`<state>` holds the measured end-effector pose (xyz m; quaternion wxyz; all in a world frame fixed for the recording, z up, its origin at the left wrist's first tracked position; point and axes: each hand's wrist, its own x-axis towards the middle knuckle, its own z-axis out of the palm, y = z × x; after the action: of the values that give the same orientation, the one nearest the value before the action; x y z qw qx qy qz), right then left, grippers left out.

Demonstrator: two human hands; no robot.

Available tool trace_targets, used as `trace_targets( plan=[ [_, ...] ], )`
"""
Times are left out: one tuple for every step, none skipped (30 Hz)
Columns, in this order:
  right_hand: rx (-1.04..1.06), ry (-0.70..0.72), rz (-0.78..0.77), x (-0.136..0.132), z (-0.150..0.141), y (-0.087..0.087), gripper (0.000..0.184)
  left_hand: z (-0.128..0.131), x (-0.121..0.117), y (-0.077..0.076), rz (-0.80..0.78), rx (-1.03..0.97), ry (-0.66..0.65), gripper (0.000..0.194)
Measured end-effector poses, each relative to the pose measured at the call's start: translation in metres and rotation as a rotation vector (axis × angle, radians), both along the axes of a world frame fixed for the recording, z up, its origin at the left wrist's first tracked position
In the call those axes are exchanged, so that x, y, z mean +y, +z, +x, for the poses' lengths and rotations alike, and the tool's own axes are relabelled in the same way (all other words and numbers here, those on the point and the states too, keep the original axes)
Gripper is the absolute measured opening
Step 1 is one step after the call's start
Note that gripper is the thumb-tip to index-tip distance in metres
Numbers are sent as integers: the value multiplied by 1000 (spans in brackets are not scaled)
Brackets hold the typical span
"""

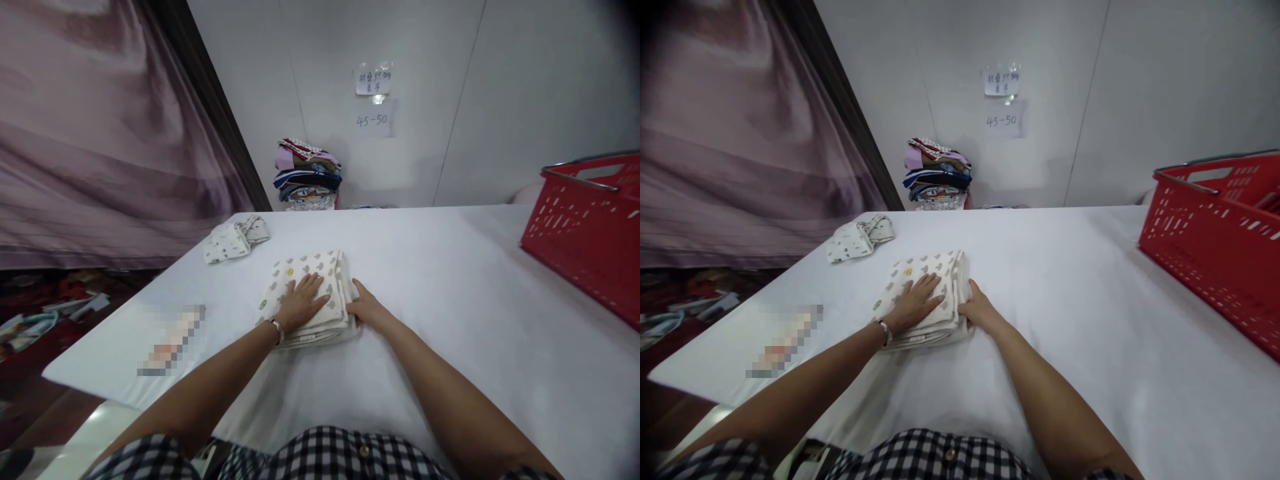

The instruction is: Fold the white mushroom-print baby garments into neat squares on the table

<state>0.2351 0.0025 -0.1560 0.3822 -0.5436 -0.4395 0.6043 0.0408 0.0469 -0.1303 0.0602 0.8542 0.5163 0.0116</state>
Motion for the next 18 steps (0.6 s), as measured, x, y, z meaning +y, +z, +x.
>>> trace_targets(
  plan=[
    [12,9,-3,0,0,0,101,2,-3,3,0,8,8,60],
    [23,17,-2,-1,0,1,101,4,-6,5,14,15,11,60],
    [32,22,-1,-1,0,1,100,7,-10,7,41,17,-2,59],
    [34,24,-4,-1,0,1,99,10,-15,7,72,14,-35,59],
    [30,25,-11,0,0,2,99,12,-19,5,100,4,-80,58],
    [21,28,-19,0,0,2,98,14,-23,3,113,-6,-128,57],
    [4,32,-24,0,0,2,97,16,-26,-1,113,-16,-171,57],
    [-18,39,-23,1,0,3,96,16,-28,-5,103,-25,-200,56],
    [-45,46,-9,1,0,3,96,15,-29,-9,90,-34,-209,56],
    [-73,52,14,1,0,4,95,14,-29,-12,76,-45,-207,56],
    [-97,60,36,1,0,5,95,12,-29,-14,63,-58,-203,56],
    [-111,67,49,1,1,7,95,10,-28,-15,46,-76,-200,56],
    [-108,74,49,1,1,8,96,9,-27,-15,27,-98,-196,55],
    [-87,82,38,0,1,10,97,8,-26,-14,4,-122,-191,54],
    [-57,89,22,0,1,12,97,8,-26,-11,-17,-151,-182,53],
    [-24,93,8,-1,2,14,98,9,-25,-8,-29,-190,-165,51],
    [4,95,0,-1,3,15,98,12,-26,-3,-26,-237,-142,49],
    [22,96,-1,-2,4,17,98,16,-26,1,-10,-287,-114,48]
  ],
)
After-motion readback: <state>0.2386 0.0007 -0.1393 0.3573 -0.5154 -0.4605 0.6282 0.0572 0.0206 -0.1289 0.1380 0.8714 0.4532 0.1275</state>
